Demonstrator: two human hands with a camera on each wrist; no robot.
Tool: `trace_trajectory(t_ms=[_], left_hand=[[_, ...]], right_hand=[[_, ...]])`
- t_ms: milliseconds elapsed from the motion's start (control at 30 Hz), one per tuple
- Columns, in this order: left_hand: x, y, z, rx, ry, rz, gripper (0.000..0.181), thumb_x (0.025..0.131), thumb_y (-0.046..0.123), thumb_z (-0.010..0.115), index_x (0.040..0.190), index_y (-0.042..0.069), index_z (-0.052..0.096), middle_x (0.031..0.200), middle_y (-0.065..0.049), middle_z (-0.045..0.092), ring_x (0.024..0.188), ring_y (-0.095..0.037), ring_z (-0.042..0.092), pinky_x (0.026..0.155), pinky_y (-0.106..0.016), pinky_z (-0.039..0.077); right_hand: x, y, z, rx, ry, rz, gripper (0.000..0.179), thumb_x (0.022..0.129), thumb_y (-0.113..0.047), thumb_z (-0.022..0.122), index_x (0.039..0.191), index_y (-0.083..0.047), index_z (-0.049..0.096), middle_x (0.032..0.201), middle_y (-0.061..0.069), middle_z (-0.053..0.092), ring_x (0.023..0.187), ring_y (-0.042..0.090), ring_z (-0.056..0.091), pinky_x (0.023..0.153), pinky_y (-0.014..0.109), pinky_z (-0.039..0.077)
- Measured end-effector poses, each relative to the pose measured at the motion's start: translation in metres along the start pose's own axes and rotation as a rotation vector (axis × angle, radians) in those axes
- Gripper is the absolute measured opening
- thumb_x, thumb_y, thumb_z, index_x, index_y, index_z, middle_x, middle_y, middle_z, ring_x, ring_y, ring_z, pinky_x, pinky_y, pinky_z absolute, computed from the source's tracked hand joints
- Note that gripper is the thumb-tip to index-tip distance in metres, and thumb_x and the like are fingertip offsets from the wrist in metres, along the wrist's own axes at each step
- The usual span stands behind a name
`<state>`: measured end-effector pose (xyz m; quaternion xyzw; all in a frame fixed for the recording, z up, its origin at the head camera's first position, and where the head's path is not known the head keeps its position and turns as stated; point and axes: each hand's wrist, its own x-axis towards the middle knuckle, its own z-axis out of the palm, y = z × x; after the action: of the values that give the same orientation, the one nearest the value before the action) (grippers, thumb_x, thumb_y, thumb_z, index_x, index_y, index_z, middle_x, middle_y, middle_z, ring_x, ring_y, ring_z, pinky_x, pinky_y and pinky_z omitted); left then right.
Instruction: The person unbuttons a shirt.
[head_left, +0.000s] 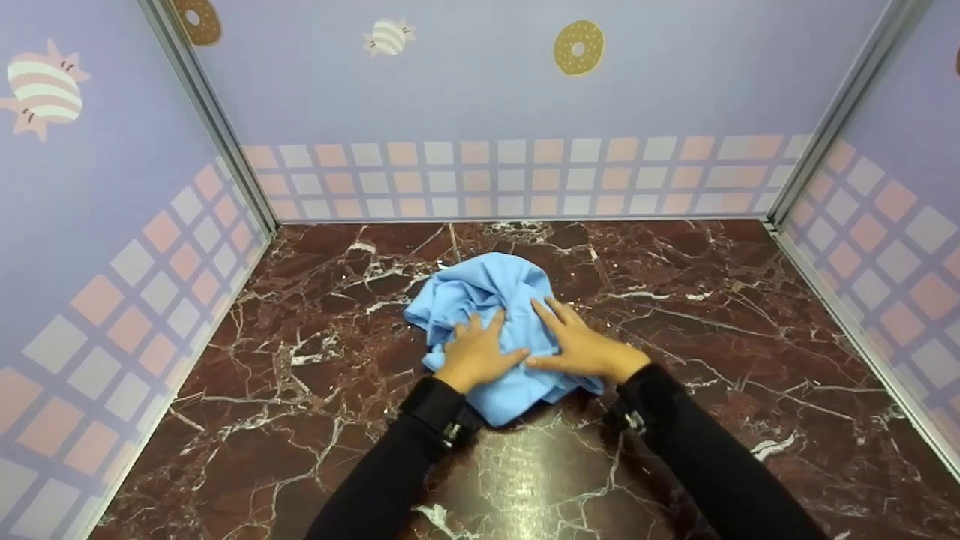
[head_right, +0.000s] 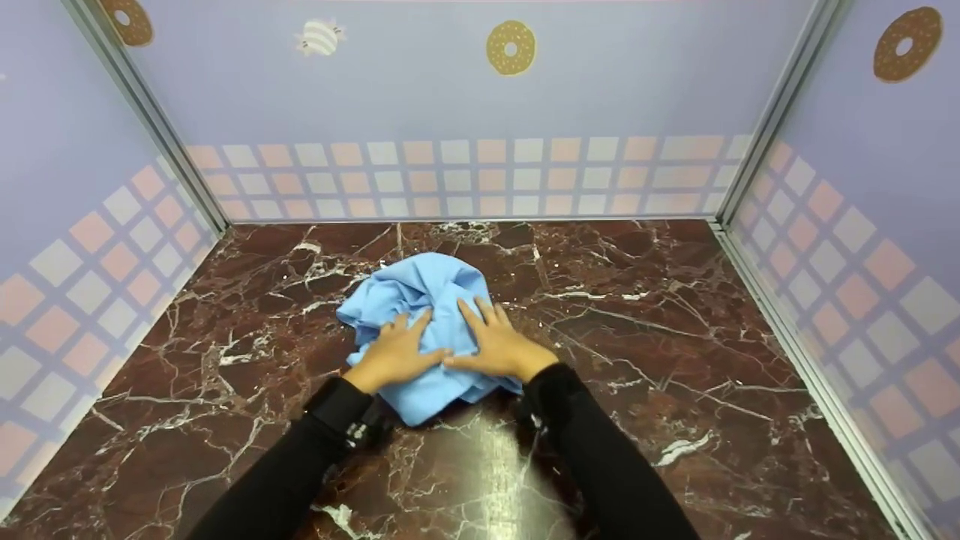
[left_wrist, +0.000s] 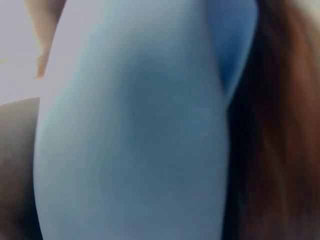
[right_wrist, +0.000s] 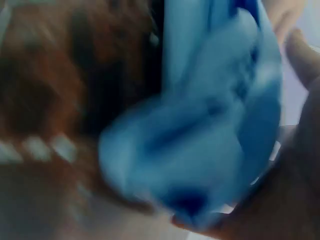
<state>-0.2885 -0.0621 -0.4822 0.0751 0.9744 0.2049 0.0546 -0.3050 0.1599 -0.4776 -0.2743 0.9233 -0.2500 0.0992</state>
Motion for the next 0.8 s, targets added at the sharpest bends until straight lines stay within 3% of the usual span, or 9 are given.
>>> trace_trajectory(t_ms=[133,333,467,600,667,800], left_hand=[[-0.008,0.017,0.012,0.018,0.005,0.01,0.092,0.096,0.069,0.061,0.168,0.02,0.029,0.171,-0.027,0.022,0.152,-0.058,0.025,0.114,-0.077,0.033],[-0.025,0.027,0.029,0.08,0.062,0.04,0.091,0.097,0.066,0.062,0.167,0.017,0.03,0.169,-0.03,0.023,0.15,-0.06,0.028,0.109,-0.077,0.039],[-0.034,0.028,0.029,0.078,0.04,0.067,0.09,0.097,0.062,0.065,0.167,0.015,0.032,0.168,-0.031,0.027,0.147,-0.062,0.031,0.105,-0.076,0.043],[-0.031,0.025,0.015,0.029,0.014,0.079,0.085,0.099,0.061,0.063,0.165,0.016,0.036,0.163,-0.027,0.04,0.144,-0.055,0.043,0.103,-0.071,0.048],[-0.023,0.019,0.004,0.001,0.088,0.079,0.077,0.101,0.058,0.062,0.161,0.015,0.043,0.156,-0.023,0.051,0.136,-0.048,0.054,0.101,-0.066,0.052],[-0.004,-0.003,-0.016,-0.054,0.358,0.134,0.051,0.101,0.042,0.069,0.141,0.011,0.066,0.133,-0.018,0.066,0.118,-0.039,0.065,0.097,-0.056,0.055]], right_hand=[[-0.01,0.012,0.016,-0.046,0.019,-0.018,0.117,0.089,-0.063,0.076,0.171,-0.013,0.008,0.176,0.023,0.005,0.158,0.054,0.013,0.119,0.078,0.018],[-0.023,0.019,0.024,-0.089,0.015,-0.02,0.118,0.087,-0.061,0.079,0.17,-0.01,0.011,0.176,0.021,0.011,0.159,0.054,0.009,0.122,0.078,0.007],[-0.03,0.02,0.026,-0.076,-0.026,-0.015,0.118,0.089,-0.064,0.076,0.17,-0.011,0.009,0.176,0.021,0.01,0.158,0.056,0.008,0.122,0.077,0.004],[-0.035,0.023,0.026,-0.04,-0.032,-0.003,0.117,0.089,-0.062,0.078,0.17,-0.012,0.01,0.175,0.022,0.014,0.158,0.056,0.007,0.122,0.078,0.005],[-0.035,0.024,0.024,-0.029,-0.026,0.002,0.118,0.088,-0.061,0.079,0.17,-0.012,0.01,0.175,0.022,0.016,0.159,0.055,0.006,0.122,0.077,0.005],[-0.032,0.023,0.017,-0.021,-0.03,-0.002,0.118,0.088,-0.061,0.079,0.17,-0.012,0.01,0.174,0.023,0.017,0.159,0.054,0.005,0.123,0.076,0.003]])
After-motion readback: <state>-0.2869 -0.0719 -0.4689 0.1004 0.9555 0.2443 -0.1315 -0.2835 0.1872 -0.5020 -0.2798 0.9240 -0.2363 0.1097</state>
